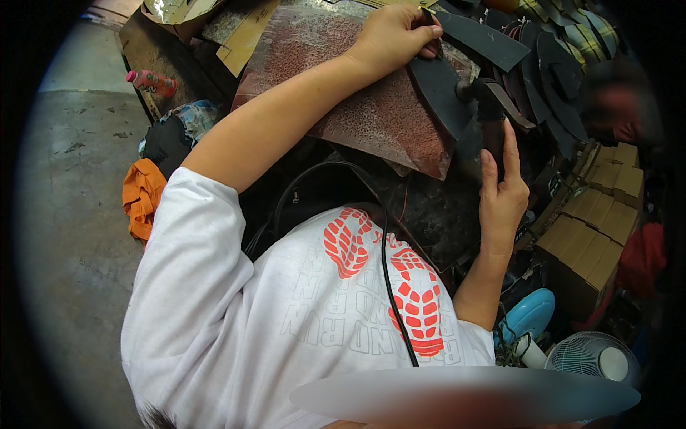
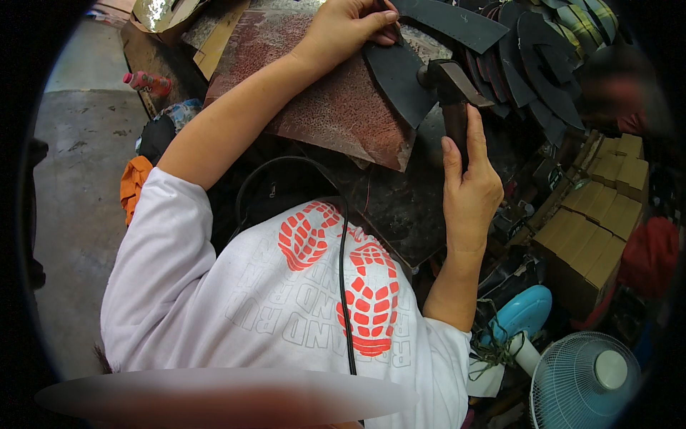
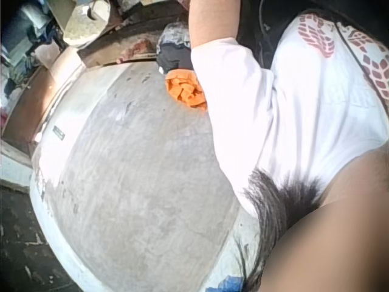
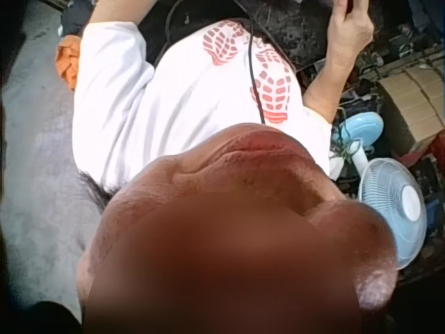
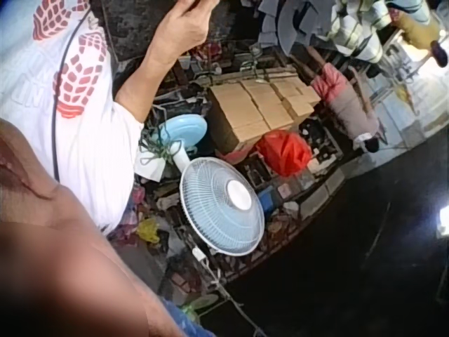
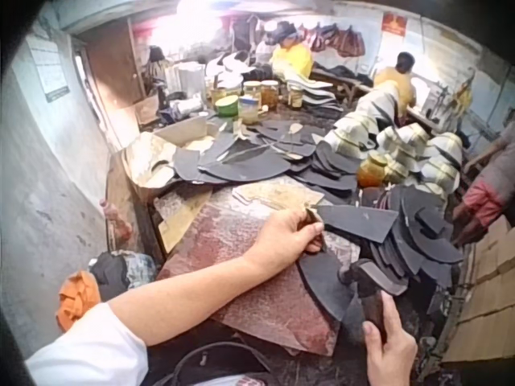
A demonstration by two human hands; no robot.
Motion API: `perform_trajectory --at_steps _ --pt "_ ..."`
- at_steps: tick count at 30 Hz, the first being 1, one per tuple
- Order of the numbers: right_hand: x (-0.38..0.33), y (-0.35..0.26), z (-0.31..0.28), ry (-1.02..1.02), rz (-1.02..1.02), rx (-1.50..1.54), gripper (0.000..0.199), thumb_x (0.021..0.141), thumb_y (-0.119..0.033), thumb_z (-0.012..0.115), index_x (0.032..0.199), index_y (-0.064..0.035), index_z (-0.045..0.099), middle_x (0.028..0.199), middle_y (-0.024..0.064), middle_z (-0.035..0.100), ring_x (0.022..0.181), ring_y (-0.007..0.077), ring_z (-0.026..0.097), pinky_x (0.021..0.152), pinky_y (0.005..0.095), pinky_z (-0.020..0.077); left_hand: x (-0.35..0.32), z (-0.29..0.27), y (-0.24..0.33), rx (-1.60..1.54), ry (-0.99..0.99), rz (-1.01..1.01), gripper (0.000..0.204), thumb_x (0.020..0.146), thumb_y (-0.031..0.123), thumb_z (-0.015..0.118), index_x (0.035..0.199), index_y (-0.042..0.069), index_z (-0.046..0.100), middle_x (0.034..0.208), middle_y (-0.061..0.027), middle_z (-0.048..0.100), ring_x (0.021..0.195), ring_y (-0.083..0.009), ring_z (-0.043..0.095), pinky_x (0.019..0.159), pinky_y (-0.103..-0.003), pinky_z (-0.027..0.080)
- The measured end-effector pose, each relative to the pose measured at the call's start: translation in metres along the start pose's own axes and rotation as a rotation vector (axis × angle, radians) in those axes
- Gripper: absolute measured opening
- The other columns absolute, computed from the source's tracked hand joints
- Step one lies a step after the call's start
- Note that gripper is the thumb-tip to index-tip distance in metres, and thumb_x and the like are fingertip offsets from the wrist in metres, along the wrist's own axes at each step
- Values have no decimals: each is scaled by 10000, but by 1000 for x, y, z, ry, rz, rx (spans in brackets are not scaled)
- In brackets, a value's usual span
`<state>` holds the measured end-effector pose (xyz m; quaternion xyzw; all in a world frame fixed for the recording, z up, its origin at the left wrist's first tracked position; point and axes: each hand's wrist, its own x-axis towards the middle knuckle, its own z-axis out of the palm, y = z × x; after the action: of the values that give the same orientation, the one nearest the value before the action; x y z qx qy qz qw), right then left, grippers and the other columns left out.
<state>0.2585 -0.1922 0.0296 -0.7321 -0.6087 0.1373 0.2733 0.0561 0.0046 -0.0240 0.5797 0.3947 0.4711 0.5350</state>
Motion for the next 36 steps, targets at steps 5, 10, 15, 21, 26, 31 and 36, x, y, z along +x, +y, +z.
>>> perform_trajectory --at_steps 5,10,15,21,26,31,36 --pt "0 13 1 -1 -9 43 535 990 -233 681 1501 -251 525 1180 194 728 993 289 754 785 385 576 -9 2 12 218 10 121 124 977 102 654 965 -22 658 781 -82 708 674 -135 685 626 -282 552" --pt "2 -10 -39 129 -86 257 430 996 -400 620 1297 -102 546 995 152 660 768 207 638 648 320 497 -10 10 12 310 73 353 196 899 216 739 914 23 712 746 -148 705 737 -327 715 673 -389 559" --pt "3 -51 -87 570 -575 421 594 1040 -532 519 1047 61 498 760 171 576 502 188 504 429 257 402 -8 15 5 691 159 602 151 903 179 740 940 35 718 759 -118 731 727 -233 744 671 -355 565" --pt "1 -40 -72 546 -542 367 691 1072 -468 486 1420 103 313 699 166 568 481 172 486 395 251 375 -8 13 5 241 110 295 183 888 206 747 925 31 710 787 -154 710 767 -342 712 687 -391 561" --pt "5 -50 -89 631 -582 439 692 1038 -561 503 1217 102 425 695 181 569 488 194 509 406 252 396 -7 14 7 588 137 617 156 885 164 720 925 16 695 819 -142 718 787 -340 711 721 -392 577" --pt "25 -46 -65 106 -483 355 554 1025 -465 580 1245 43 573 835 165 638 628 225 592 565 274 467 -12 24 12 797 57 871 136 820 88 682 947 42 662 878 -135 705 828 -344 706 743 -429 573" --pt "7 4 -8 140 -185 190 546 984 -222 696 1492 -125 520 1128 217 735 930 262 753 807 369 558 -20 21 12 700 122 758 109 840 88 681 938 40 683 857 -132 714 819 -347 711 738 -416 576"
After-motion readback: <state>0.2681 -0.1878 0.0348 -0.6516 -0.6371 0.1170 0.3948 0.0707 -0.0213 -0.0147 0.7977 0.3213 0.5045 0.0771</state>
